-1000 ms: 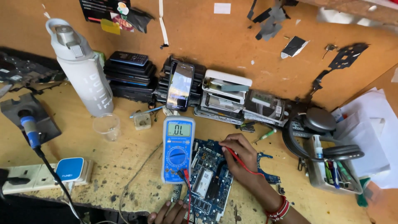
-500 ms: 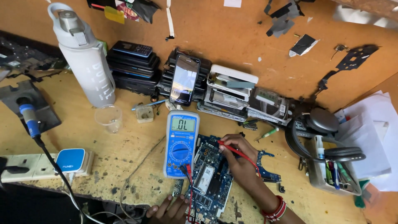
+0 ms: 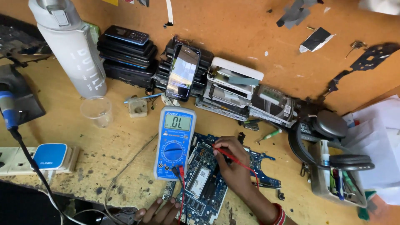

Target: Using a digital multimeter to test components on a laptop motherboard for diagnostic purposes.

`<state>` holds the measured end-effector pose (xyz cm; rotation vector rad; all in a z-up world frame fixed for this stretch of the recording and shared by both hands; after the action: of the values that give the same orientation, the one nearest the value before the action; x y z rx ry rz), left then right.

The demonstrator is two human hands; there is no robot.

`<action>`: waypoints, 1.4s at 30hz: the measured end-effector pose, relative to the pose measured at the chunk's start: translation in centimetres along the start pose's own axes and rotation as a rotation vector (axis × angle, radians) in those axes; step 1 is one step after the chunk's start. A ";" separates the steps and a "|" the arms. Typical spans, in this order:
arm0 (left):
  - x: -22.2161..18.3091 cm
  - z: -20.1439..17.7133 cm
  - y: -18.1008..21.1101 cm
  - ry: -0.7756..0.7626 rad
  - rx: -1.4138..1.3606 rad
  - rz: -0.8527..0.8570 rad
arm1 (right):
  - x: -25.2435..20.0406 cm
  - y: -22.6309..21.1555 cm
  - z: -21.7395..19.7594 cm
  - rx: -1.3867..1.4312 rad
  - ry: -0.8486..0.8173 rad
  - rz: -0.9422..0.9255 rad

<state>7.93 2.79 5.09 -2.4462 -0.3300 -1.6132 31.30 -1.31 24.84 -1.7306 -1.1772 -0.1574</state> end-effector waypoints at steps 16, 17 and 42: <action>-4.0 1.4 0.3 -0.323 -0.081 -0.410 | 0.0 -0.8 -0.5 -0.007 0.006 -0.027; -3.4 0.7 0.6 -0.219 -0.106 -0.390 | 0.3 -1.0 -0.6 -0.022 0.002 -0.019; 1.5 -1.5 0.4 0.135 -0.073 -0.429 | -0.4 2.8 0.9 0.140 -0.189 0.215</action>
<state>7.27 2.06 7.04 -2.4182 -0.8349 -1.9728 32.82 -0.92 22.35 -1.7616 -1.0993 0.2179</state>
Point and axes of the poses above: each hand's wrist, its own x-axis towards the middle knuckle, its own z-axis out of the palm, y = z × x, the point moved 10 cm from there along x, towards the middle knuckle, and after that the axes turned 2 degrees about -x, right-handed, at the moved point
